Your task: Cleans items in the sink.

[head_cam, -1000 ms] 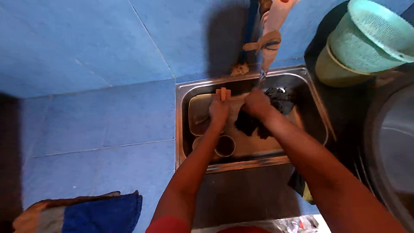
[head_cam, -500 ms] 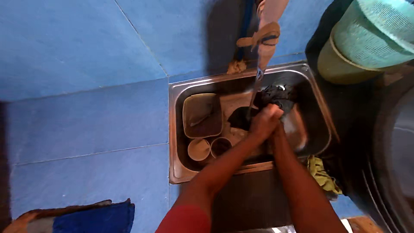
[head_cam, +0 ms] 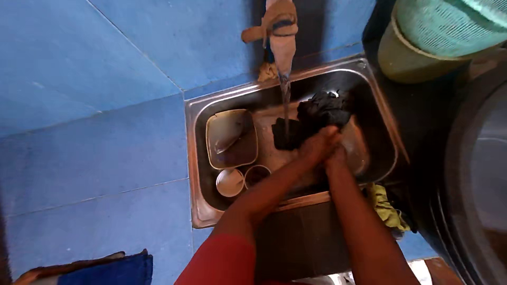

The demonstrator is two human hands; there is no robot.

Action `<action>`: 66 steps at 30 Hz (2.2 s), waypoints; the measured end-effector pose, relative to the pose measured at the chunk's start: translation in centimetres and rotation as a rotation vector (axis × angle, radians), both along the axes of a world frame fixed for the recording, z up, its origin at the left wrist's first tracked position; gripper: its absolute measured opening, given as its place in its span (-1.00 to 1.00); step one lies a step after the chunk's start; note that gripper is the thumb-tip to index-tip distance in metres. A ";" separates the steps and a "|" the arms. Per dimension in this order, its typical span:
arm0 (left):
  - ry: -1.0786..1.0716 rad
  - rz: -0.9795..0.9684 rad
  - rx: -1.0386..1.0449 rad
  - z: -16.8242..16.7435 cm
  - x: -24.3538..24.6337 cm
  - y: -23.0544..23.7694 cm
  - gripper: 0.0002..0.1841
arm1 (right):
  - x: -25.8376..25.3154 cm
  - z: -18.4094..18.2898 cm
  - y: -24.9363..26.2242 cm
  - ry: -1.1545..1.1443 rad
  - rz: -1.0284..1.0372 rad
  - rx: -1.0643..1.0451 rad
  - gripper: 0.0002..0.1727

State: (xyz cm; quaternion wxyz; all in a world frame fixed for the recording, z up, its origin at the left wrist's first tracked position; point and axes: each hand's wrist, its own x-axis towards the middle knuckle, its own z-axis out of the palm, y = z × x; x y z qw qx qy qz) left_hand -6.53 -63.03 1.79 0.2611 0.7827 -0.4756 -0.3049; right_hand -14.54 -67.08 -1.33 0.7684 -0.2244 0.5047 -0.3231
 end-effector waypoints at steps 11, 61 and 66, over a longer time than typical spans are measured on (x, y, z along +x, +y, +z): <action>-0.015 0.036 0.081 -0.5 -0.4 -0.5 -0.48 | -0.6 0.4 0.4 0.040 0.029 0.096 -0.55; 0.025 0.259 0.036 5.7 8.2 3.6 -0.51 | 6.7 3.3 3.4 1.010 1.145 -1.134 -0.54; -0.178 0.279 0.044 9.2 9.9 5.3 -0.50 | 10.0 3.8 3.0 0.734 1.189 -1.111 -0.41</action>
